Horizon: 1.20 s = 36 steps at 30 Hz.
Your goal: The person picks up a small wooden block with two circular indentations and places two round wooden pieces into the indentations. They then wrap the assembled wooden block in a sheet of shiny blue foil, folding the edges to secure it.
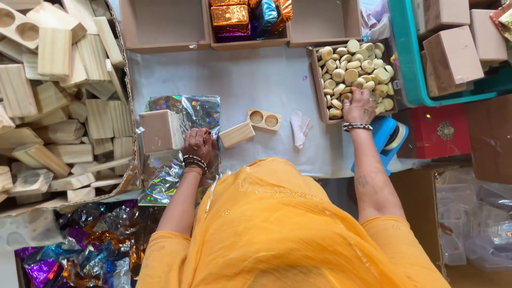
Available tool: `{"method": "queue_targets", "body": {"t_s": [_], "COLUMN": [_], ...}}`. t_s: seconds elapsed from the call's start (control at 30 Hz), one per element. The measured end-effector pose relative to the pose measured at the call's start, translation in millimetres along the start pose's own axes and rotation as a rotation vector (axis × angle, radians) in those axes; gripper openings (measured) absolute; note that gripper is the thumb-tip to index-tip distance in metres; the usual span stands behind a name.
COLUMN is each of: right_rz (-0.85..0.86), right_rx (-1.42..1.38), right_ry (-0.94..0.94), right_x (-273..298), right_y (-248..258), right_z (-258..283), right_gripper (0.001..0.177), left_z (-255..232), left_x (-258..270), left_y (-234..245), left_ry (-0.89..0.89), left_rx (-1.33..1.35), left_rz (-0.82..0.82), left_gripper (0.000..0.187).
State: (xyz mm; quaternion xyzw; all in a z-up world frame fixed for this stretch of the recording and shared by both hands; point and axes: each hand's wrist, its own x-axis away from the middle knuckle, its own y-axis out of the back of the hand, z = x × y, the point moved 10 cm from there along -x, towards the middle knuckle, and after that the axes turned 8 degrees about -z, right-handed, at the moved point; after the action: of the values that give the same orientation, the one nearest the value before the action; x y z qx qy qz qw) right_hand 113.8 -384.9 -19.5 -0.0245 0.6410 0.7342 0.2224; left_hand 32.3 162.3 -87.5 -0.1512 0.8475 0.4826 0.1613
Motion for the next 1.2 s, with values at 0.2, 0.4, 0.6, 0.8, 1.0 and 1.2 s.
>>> {"method": "queue_targets", "body": {"t_s": [0.2,0.4,0.6,0.8,1.0,1.2], "right_rz": [-0.018,-0.097,0.161,0.157,0.282,0.542], "right_rx": [-0.011,-0.104,0.146,0.173,-0.298,-0.242], "right_ry": [-0.074,0.034,0.233,0.214,0.401,0.549], "right_x": [5.1,-5.0,-17.9,-22.2,39.8,99.1], "right_y": [-6.3,13.0,-48.8,-6.8,-4.6,-16.9], "right_z": [-3.5,18.6,19.8,47.7,158.1,243.2], "right_gripper": [0.034,0.038,0.040,0.045,0.038,0.058], "left_z": [2.6,6.3,-7.9,-1.1,3.2,2.3], "left_x": [-2.3,-2.9,-13.5,-11.4,-9.8,-7.2], "left_y": [-1.0,-5.3,13.3,5.6,-0.6,1.3], "left_ry": [0.008,-0.005,0.025,0.053,0.049,0.050], "left_rx": [-0.027,-0.026,0.036,-0.022,-0.023,-0.015], "left_rz": [-0.026,-0.055,-0.063,-0.029,-0.075,-0.100], "left_gripper": [0.009,0.010,0.008,0.006,0.007,0.007]}}
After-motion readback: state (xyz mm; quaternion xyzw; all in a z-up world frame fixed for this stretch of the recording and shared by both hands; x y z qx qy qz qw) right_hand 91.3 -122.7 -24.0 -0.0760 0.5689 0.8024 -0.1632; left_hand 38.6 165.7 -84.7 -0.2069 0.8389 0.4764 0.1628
